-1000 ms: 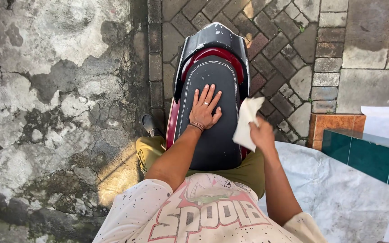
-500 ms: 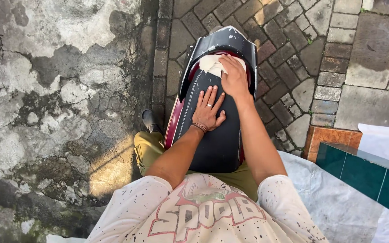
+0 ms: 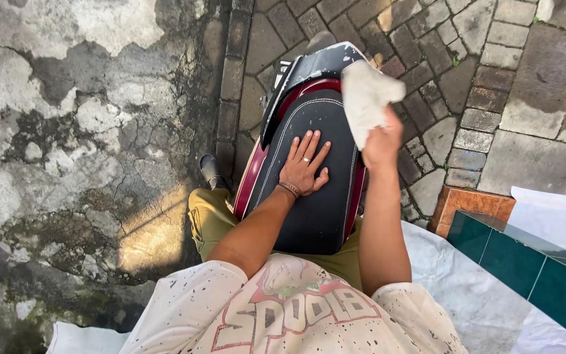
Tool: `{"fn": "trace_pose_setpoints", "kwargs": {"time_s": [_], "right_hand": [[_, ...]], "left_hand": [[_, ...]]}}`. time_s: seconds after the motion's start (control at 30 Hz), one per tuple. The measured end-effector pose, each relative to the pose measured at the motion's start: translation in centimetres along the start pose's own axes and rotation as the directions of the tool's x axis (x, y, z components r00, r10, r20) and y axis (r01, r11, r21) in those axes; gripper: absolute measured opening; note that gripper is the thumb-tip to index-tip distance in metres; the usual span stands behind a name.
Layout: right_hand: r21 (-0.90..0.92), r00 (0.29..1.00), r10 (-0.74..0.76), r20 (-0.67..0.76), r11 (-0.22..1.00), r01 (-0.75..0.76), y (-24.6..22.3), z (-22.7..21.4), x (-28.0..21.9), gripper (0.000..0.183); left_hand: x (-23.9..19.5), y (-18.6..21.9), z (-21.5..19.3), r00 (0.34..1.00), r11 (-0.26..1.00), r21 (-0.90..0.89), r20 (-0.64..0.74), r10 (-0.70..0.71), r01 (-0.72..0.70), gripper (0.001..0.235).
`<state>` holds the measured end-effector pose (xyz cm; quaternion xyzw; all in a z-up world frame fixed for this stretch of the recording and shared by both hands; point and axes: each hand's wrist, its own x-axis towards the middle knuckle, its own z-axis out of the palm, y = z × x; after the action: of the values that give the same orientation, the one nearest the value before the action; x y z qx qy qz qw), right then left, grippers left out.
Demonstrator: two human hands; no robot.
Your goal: The person wipes the black seat of a red motorcycle using a white cloth. They repeatedly rub the surface and edges of the seat with the cloth in hand.
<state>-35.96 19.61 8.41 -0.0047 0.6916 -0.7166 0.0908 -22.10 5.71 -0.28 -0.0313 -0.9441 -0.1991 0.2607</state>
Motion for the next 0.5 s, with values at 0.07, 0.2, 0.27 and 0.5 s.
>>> {"fn": "trace_pose_setpoints", "kwargs": {"time_s": [0.07, 0.2, 0.27, 0.5], "right_hand": [[-0.301, 0.989, -0.047, -0.139, 0.954, 0.003, -2.5, 0.1, -0.3, 0.031], [-0.765, 0.981, -0.191, 0.027, 0.628, 0.143, -2.9, 4.2, 0.4, 0.016], [-0.728, 0.923, -0.253, 0.291, 0.567, 0.385, 0.0, 6.2, 0.7, 0.031], [-0.336, 0.887, -0.026, 0.46, 0.92, 0.202, -2.3, 9.0, -1.8, 0.063]], "left_hand": [[0.0, 0.0, -0.1, 1.0, 1.0, 0.003, 0.002, -0.005, 0.005, 0.067], [0.5, 0.0, -0.3, 1.0, 1.0, -0.02, -0.03, -0.009, 0.008, 0.065], [0.2, -0.5, 0.0, 0.999, 1.0, -0.024, -0.047, -0.003, 0.002, 0.059], [-0.2, -0.8, 1.5, 0.995, 0.999, -0.048, -0.099, -0.006, 0.001, 0.047]]}}
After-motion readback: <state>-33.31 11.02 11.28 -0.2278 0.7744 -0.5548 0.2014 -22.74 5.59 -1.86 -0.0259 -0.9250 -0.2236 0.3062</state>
